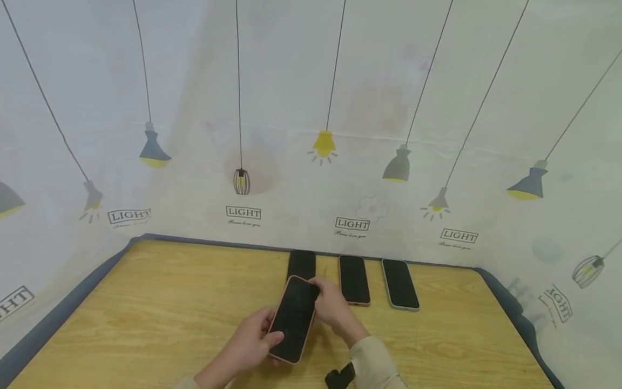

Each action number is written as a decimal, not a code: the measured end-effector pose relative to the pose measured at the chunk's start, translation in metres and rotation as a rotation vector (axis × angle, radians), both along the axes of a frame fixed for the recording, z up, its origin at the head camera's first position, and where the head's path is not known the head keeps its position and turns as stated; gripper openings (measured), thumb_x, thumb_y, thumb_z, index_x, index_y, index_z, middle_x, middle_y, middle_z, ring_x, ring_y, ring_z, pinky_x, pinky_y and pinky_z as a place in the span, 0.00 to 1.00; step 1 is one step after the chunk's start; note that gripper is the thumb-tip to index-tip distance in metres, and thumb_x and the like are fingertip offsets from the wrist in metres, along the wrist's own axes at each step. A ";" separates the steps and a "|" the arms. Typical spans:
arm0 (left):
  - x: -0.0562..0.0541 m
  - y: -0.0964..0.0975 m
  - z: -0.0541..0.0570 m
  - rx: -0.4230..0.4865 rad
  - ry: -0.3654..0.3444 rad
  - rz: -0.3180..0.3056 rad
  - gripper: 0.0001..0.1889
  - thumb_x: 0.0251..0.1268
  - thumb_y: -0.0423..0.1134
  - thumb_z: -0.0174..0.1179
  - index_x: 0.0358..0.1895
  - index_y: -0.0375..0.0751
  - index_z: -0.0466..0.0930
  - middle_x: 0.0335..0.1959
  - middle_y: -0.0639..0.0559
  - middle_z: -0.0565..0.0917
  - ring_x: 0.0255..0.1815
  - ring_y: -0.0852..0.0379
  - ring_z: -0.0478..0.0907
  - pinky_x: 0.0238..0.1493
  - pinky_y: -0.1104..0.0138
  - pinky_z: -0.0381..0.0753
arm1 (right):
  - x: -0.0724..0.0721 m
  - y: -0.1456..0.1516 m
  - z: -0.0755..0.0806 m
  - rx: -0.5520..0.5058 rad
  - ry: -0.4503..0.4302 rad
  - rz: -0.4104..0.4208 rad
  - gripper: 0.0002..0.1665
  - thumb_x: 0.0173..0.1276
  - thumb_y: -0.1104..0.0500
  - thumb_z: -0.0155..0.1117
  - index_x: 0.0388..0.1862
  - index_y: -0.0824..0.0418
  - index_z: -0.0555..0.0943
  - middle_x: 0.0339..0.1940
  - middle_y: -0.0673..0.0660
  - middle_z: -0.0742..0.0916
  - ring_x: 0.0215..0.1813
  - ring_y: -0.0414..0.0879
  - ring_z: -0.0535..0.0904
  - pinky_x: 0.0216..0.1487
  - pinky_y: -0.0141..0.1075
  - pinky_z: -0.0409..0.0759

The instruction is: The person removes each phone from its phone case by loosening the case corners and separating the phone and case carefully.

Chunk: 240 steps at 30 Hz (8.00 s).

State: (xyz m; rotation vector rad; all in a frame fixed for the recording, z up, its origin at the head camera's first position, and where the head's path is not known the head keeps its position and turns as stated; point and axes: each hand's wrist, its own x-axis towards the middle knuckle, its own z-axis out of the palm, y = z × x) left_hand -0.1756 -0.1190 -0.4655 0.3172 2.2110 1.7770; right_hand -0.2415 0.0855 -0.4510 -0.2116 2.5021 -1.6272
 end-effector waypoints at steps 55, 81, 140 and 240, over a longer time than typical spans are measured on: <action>-0.017 -0.011 0.010 0.019 0.170 0.056 0.08 0.71 0.23 0.58 0.49 0.30 0.74 0.43 0.38 0.86 0.40 0.48 0.86 0.30 0.63 0.87 | 0.047 -0.014 -0.024 -0.515 -0.466 0.187 0.20 0.51 0.74 0.55 0.45 0.65 0.80 0.28 0.51 0.81 0.20 0.35 0.73 0.21 0.24 0.72; -0.022 -0.021 0.011 0.200 -0.009 -0.038 0.07 0.75 0.23 0.53 0.51 0.22 0.71 0.42 0.39 0.86 0.37 0.48 0.87 0.31 0.55 0.89 | 0.041 -0.001 -0.018 -0.471 -0.431 0.466 0.31 0.56 0.75 0.56 0.62 0.80 0.74 0.33 0.49 0.82 0.30 0.38 0.75 0.31 0.27 0.75; -0.006 -0.033 0.017 0.020 0.077 0.074 0.10 0.77 0.29 0.56 0.54 0.27 0.76 0.41 0.43 0.85 0.44 0.49 0.85 0.43 0.57 0.89 | 0.059 -0.012 -0.010 -0.263 -0.173 0.209 0.19 0.77 0.55 0.64 0.34 0.73 0.81 0.16 0.51 0.80 0.15 0.38 0.72 0.17 0.28 0.70; -0.066 -0.049 0.043 -0.196 0.164 0.305 0.09 0.79 0.27 0.51 0.53 0.23 0.74 0.40 0.36 0.86 0.35 0.49 0.86 0.40 0.55 0.90 | 0.096 -0.023 -0.037 -0.113 -0.322 0.198 0.21 0.77 0.64 0.59 0.20 0.57 0.73 0.15 0.49 0.76 0.21 0.38 0.71 0.25 0.29 0.68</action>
